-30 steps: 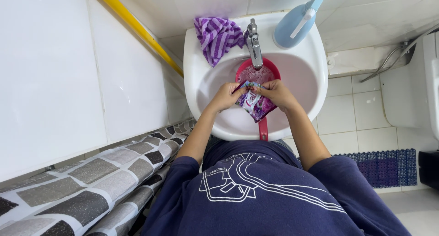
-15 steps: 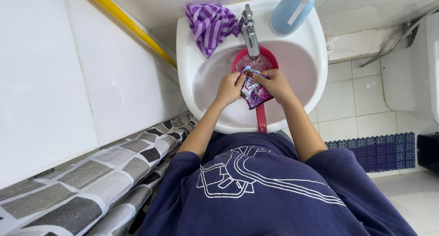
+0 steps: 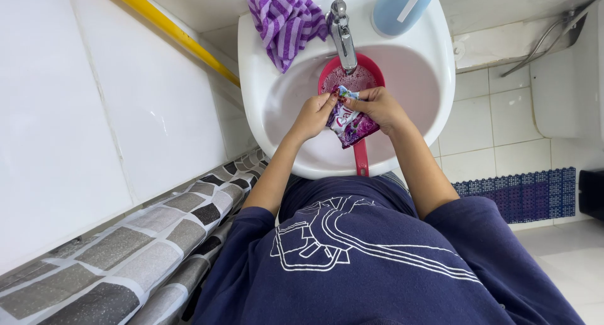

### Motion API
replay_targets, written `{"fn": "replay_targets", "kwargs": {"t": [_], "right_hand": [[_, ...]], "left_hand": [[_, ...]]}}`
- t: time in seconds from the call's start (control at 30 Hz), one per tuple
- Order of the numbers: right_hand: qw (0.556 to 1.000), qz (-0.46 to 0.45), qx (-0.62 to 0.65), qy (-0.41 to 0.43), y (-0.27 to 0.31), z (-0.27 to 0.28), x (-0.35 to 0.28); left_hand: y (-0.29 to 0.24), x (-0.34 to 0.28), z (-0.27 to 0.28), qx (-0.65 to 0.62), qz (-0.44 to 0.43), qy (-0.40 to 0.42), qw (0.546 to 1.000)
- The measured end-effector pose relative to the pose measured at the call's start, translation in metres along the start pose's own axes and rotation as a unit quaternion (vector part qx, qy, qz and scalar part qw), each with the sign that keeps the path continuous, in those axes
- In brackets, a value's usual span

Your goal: The person fills a red plastic scoop with water from a sink faucet and places it in the basin. They then submerge a purple striped cloth into the water and scrub it by hand. The person also handles a small packet of laundry detergent, dipping it into the water and squeezing it to release the contents into the scoop.

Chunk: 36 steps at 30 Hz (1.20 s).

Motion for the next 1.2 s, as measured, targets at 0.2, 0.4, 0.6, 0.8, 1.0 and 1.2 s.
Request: {"fn": "replay_targets", "kwargs": {"t": [0.2,0.4,0.6,0.8,1.0,1.2], "right_hand": [[0.999,0.030,0.011,-0.007,0.010,-0.010,-0.015],[0.997,0.070,-0.007,-0.037,-0.001,-0.011,-0.005],[0.987,0.134,-0.007,-0.086,-0.007,-0.012,-0.003],[0.990,0.101,-0.088,-0.036,0.005,-0.008,-0.004],[0.997,0.034,-0.053,0.040,0.021,-0.014,-0.001],[0.960,0.067,-0.267,-0.045,-0.007,0.016,0.060]], "left_hand": [[-0.011,-0.015,-0.006,-0.189,0.061,0.037,0.979],[-0.001,-0.015,-0.011,-0.176,0.059,0.028,0.982],[0.005,-0.013,-0.011,-0.188,0.102,0.047,0.976],[-0.003,-0.024,-0.006,-0.203,0.134,0.071,0.967],[0.019,-0.020,-0.006,-0.186,0.133,0.114,0.967],[0.020,-0.027,-0.005,-0.150,0.144,0.138,0.968]]}}
Point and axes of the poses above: each hand's wrist, its own x-axis towards the middle knuckle, its own z-axis out of the back of the hand, y = z × x, the point moved 2 cm from there along x, towards the middle knuckle
